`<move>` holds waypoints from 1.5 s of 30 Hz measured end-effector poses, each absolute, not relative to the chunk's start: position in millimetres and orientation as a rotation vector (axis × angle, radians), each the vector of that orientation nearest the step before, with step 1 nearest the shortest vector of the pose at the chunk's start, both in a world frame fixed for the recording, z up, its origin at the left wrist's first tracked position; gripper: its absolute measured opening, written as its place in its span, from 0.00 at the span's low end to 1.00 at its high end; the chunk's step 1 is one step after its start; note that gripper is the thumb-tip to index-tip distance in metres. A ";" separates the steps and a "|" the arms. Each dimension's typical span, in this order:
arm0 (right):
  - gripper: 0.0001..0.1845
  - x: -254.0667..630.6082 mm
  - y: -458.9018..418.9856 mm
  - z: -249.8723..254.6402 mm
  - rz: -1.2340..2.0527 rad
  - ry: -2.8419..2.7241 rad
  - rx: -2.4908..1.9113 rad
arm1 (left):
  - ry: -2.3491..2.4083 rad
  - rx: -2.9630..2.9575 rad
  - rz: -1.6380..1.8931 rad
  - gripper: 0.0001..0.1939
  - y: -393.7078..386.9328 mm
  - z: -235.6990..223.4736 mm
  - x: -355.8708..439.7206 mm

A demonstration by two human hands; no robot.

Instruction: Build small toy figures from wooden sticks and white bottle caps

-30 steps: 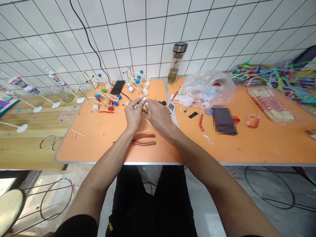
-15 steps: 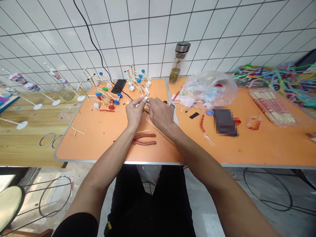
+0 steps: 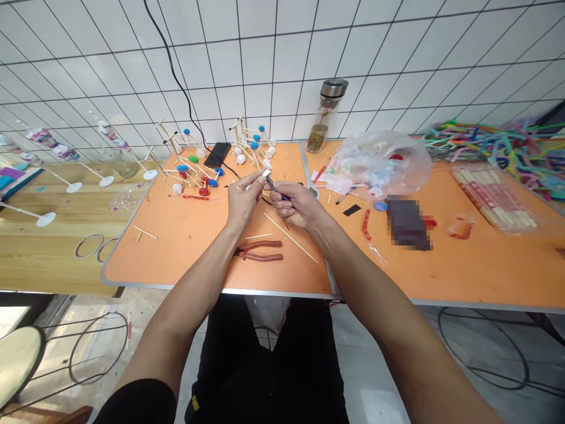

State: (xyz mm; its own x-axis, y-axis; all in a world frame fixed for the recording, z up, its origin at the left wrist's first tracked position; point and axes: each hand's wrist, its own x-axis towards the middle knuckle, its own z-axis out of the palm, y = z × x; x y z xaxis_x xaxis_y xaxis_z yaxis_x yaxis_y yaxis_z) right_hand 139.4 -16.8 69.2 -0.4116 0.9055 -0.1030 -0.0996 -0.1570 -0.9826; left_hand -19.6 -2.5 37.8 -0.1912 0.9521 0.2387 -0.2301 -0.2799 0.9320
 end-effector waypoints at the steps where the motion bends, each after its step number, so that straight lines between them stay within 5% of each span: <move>1: 0.10 135.6 -19.6 65.2 1.412 -1.505 -1.086 | 1.016 1.132 1.641 0.10 -2.3 36.7 -19.7; 4: 0.16 126.5 -29.3 55.0 0.478 -1.948 -1.375 | 1.097 1.175 1.666 0.07 -2.0 32.5 -19.5; 6: 0.19 123.9 -33.0 52.8 0.163 -2.057 -1.468 | 1.120 1.189 1.680 0.06 -2.3 29.9 -19.0; 8: 0.16 124.8 -32.0 54.8 0.317 -1.993 -1.446 | 1.097 1.191 1.677 0.07 -2.9 28.8 -18.2; 13: 0.13 137.3 -19.1 67.6 1.438 -1.529 -1.112 | 0.964 1.059 1.625 0.08 -4.2 34.6 -15.4; 16: 0.11 140.6 -18.2 70.5 1.800 -1.307 -0.956 | 0.925 0.909 1.589 0.05 -2.2 41.0 -16.8; 21: 0.18 133.4 -25.1 65.4 1.111 -1.556 -1.165 | 0.783 0.621 1.447 0.04 1.2 50.4 -26.0; 26: 0.13 132.0 -28.6 64.9 0.649 -1.797 -1.243 | 0.639 0.533 1.342 0.04 -2.9 55.6 -27.8; 32: 0.18 133.7 -38.7 67.2 0.221 -2.025 -1.436 | 0.604 0.527 1.353 0.17 -7.2 57.7 -24.5; 45: 0.20 130.3 -48.5 70.2 -0.080 -2.163 -1.634 | 0.746 0.728 1.473 0.05 -6.5 51.1 -18.1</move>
State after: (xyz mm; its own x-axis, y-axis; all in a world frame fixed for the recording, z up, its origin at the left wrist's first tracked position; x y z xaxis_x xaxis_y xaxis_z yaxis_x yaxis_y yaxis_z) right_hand 130.3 -48.5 70.2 -0.2165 0.9051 0.3659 0.9295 0.3057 -0.2062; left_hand -18.1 -6.5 51.1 -0.0313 0.9995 0.0040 -0.5887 -0.0217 0.8081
